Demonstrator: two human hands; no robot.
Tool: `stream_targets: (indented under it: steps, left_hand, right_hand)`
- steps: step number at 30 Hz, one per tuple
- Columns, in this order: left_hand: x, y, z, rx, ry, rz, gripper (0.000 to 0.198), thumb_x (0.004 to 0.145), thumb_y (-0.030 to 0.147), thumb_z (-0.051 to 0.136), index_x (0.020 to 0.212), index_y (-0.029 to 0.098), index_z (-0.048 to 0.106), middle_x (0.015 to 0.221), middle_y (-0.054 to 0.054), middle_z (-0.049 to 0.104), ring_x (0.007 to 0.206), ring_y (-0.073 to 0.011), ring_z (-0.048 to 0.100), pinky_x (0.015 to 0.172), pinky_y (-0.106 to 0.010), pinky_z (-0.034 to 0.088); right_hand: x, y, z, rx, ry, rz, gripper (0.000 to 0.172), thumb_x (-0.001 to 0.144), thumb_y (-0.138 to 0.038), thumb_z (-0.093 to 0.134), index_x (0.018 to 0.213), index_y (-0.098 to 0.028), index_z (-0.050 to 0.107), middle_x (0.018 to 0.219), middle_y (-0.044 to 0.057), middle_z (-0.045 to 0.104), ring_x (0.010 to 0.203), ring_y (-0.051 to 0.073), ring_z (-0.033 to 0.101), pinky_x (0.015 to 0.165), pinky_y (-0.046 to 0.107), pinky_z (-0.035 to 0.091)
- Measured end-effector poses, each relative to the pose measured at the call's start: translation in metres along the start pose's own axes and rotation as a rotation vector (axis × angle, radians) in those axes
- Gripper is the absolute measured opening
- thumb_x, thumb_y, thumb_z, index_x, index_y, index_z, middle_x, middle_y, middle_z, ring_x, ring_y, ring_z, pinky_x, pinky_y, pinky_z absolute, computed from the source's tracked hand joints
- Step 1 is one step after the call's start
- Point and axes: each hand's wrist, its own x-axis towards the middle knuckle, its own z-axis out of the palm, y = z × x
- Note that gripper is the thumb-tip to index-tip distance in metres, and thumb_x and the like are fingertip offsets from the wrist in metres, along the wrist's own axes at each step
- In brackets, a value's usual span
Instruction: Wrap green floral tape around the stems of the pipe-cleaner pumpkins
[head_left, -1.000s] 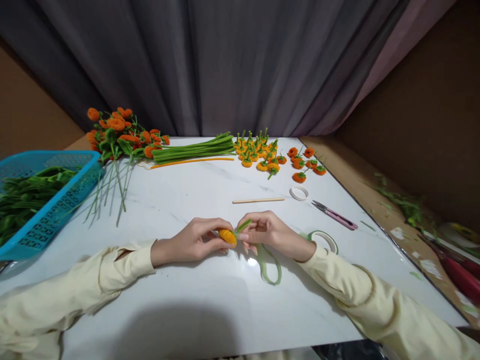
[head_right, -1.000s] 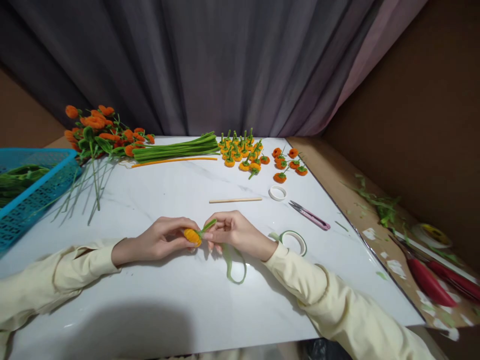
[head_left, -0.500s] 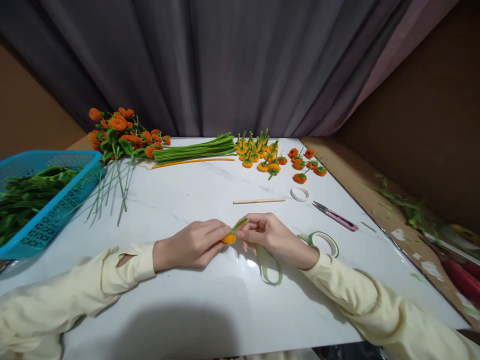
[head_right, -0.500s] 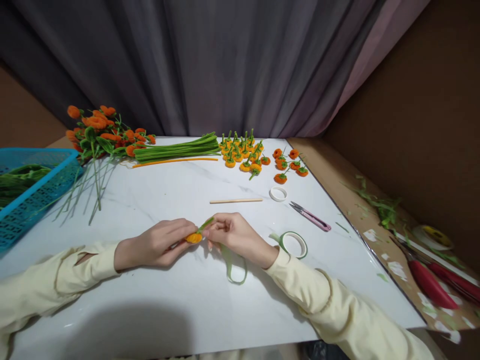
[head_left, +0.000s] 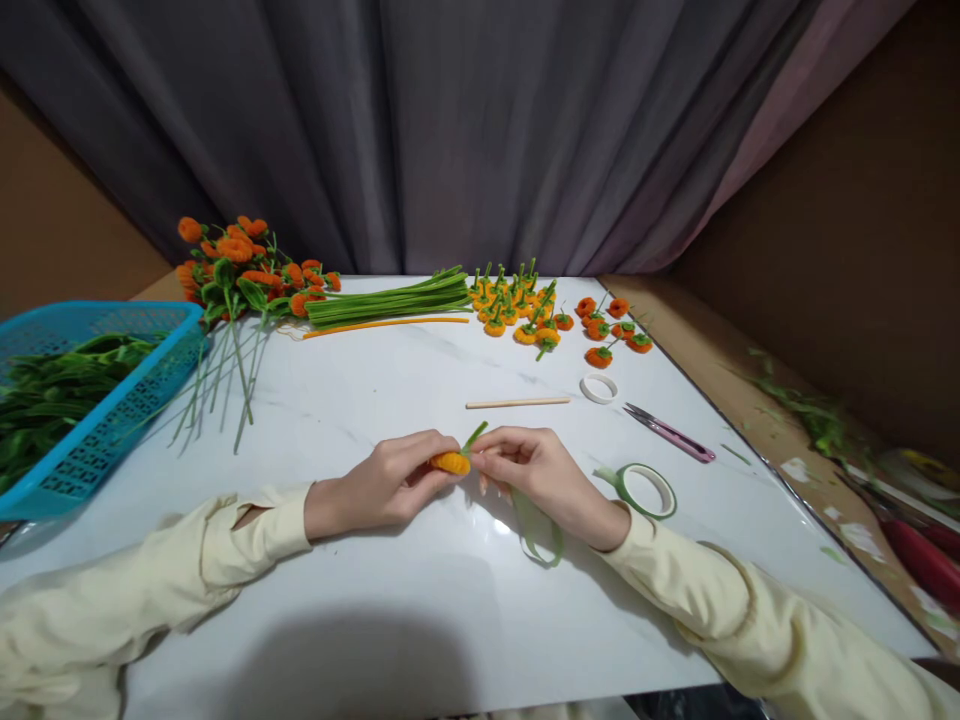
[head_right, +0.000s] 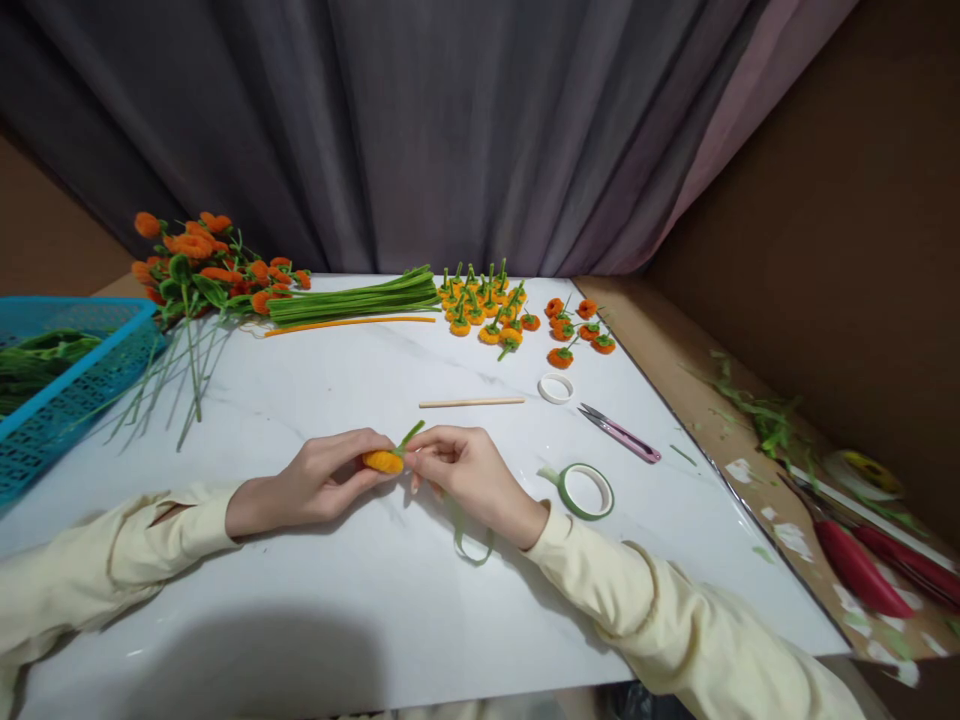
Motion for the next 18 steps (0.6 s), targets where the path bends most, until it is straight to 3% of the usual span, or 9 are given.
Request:
stream_targets:
  steps: [5, 10, 18]
  left_hand:
    - [0.0034, 0.0011, -0.0008, -0.316, 0.003, -0.225, 0.012, 0.085, 0.022, 0.055, 0.093, 0.014, 0.059, 0.082, -0.004, 0.063, 0.059, -0.0094, 0.056, 0.05, -0.018, 0.045]
    - [0.0063, 0.0048, -0.0026, -0.751, -0.053, -0.471, 0.022, 0.083, 0.033, 0.061, 0.092, 0.013, 0.056, 0.067, 0.002, 0.054, 0.039, -0.0039, 0.042, 0.035, -0.017, 0.036]
    - [0.0076, 0.0035, -0.0043, -0.961, -0.062, -0.534, 0.02, 0.082, 0.03, 0.065, 0.089, 0.013, 0.057, 0.065, 0.003, 0.053, 0.041, -0.0032, 0.046, 0.036, -0.014, 0.038]
  right_hand:
    - [0.0002, -0.0027, -0.0017, 0.092, -0.052, -0.016, 0.028, 0.075, -0.04, 0.07, 0.082, -0.014, 0.063, 0.059, -0.001, 0.06, 0.046, 0.006, 0.044, 0.046, 0.021, 0.034]
    - [-0.001, -0.0051, -0.0011, 0.132, -0.079, -0.033, 0.028, 0.076, -0.039, 0.07, 0.082, -0.014, 0.06, 0.06, -0.002, 0.06, 0.046, 0.006, 0.046, 0.045, 0.02, 0.035]
    - [-0.001, -0.0056, 0.0, 0.153, -0.06, -0.043, 0.031, 0.074, -0.041, 0.071, 0.081, -0.015, 0.057, 0.06, -0.003, 0.059, 0.045, 0.006, 0.046, 0.042, 0.019, 0.034]
